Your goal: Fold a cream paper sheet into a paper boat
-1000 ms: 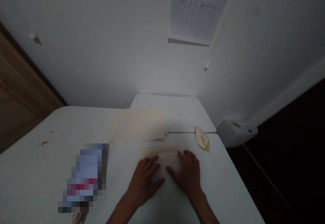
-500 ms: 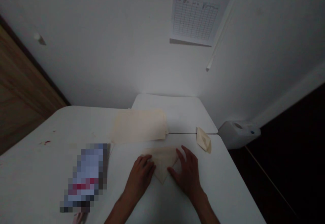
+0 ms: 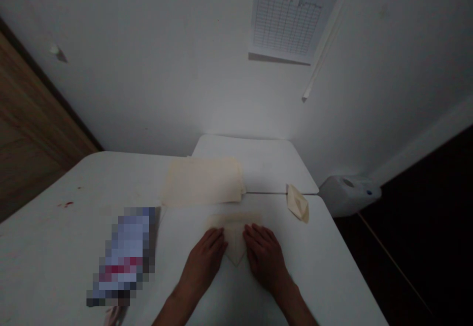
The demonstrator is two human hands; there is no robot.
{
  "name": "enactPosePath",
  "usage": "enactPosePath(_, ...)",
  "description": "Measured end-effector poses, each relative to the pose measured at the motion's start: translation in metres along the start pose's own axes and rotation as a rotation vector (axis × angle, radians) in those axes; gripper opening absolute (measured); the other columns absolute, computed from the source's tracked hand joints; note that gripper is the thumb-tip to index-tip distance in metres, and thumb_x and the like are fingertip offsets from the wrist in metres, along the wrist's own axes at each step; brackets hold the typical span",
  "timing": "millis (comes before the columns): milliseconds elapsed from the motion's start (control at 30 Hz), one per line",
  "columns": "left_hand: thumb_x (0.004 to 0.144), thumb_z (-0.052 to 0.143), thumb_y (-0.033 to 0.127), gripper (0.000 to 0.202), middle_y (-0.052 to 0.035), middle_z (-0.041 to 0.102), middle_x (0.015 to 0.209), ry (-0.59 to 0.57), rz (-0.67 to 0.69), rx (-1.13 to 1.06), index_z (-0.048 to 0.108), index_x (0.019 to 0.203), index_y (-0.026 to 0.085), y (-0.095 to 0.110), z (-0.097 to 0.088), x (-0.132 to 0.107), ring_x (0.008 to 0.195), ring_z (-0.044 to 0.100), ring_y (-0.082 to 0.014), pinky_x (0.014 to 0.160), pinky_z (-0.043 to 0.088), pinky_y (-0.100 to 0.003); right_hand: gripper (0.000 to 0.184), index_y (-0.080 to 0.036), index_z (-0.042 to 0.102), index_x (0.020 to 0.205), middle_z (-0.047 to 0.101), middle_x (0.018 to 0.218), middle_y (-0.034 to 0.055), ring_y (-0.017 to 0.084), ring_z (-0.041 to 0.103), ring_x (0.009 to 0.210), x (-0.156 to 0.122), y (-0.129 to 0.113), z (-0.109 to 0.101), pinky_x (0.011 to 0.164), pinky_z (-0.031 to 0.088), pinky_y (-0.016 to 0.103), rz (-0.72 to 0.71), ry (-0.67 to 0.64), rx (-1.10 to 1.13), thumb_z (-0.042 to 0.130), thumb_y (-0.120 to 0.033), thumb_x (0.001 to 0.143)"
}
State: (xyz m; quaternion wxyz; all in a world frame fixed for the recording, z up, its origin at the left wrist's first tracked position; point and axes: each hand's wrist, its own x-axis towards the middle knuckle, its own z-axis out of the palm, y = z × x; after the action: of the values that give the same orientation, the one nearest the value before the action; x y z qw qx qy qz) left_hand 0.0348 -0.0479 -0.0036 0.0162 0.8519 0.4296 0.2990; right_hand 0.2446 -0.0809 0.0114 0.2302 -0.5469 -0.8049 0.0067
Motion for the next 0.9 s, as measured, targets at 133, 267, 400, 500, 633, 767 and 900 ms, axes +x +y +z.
enactPosePath(133,0.092,0.049,0.03,0.024,-0.0117,0.067,0.111,0.01,-0.041,0.042,0.067,0.099,0.014,-0.001,-0.003,-0.002,0.108,0.06,-0.0275,0.09,0.055,-0.043,0.034,-0.02,0.06,0.123,0.059,0.129,0.0061,0.022,0.049,0.124,-0.004,0.005,-0.001,0.104,0.035,0.042,0.076,0.037,-0.052,0.044,-0.02,0.092)
enactPosePath(267,0.091,0.052,0.031,0.022,-0.012,0.067,0.108,0.021,-0.061,0.065,0.067,0.094,0.015,-0.002,-0.003,-0.002,0.106,0.059,-0.0281,0.089,0.055,-0.044,0.033,-0.02,0.062,0.12,0.059,0.129,0.0067,0.023,0.049,0.124,-0.007,0.014,0.002,0.104,0.036,0.043,0.098,0.071,-0.1,0.045,-0.02,0.092)
enactPosePath(400,0.091,0.05,0.028,0.02,-0.011,0.067,0.103,0.056,-0.073,0.08,0.065,0.09,0.016,-0.003,-0.002,0.001,0.102,0.06,-0.0268,0.087,0.055,-0.044,0.03,-0.021,0.065,0.115,0.061,0.127,0.0066,0.023,0.051,0.122,-0.005,0.017,0.002,0.103,0.036,0.043,0.113,0.083,-0.126,0.046,-0.021,0.092)
enactPosePath(500,0.092,0.048,0.027,0.019,-0.0102,0.065,0.099,0.056,-0.075,0.065,0.064,0.088,0.017,-0.005,-0.002,0.007,0.099,0.059,-0.0258,0.087,0.054,-0.044,0.025,-0.021,0.068,0.106,0.065,0.12,0.0071,0.024,0.054,0.116,0.003,0.012,0.0,0.102,0.037,0.045,0.156,0.083,-0.145,0.048,-0.023,0.092)
enactPosePath(633,0.091,0.047,0.023,0.017,-0.0105,0.064,0.103,0.013,-0.053,0.0,0.063,0.091,0.017,-0.008,-0.001,0.014,0.1,0.058,-0.025,0.087,0.054,-0.044,0.022,-0.019,0.069,0.095,0.064,0.12,0.0099,0.026,0.052,0.118,0.019,0.002,0.003,0.102,0.038,0.045,0.2,0.1,-0.147,0.048,-0.023,0.092)
enactPosePath(767,0.09,0.045,0.015,0.022,-0.0111,0.064,0.117,-0.037,-0.01,0.014,0.065,0.099,0.018,-0.011,0.005,0.012,0.107,0.057,-0.0261,0.092,0.051,-0.046,0.032,-0.015,0.06,0.12,0.054,0.134,0.0085,0.021,0.045,0.126,0.029,-0.004,0.013,0.105,0.039,0.036,-0.05,0.043,-0.021,0.043,-0.016,0.093)
enactPosePath(900,0.088,0.047,0.011,0.029,-0.0091,0.058,0.131,-0.101,0.004,0.052,0.063,0.11,0.02,-0.012,0.008,0.009,0.116,0.054,-0.0276,0.094,0.048,-0.049,0.039,-0.014,0.054,0.129,0.052,0.137,0.0074,0.019,0.04,0.131,0.03,-0.006,0.018,0.11,0.036,0.036,-0.14,-0.026,0.048,0.039,-0.013,0.093)
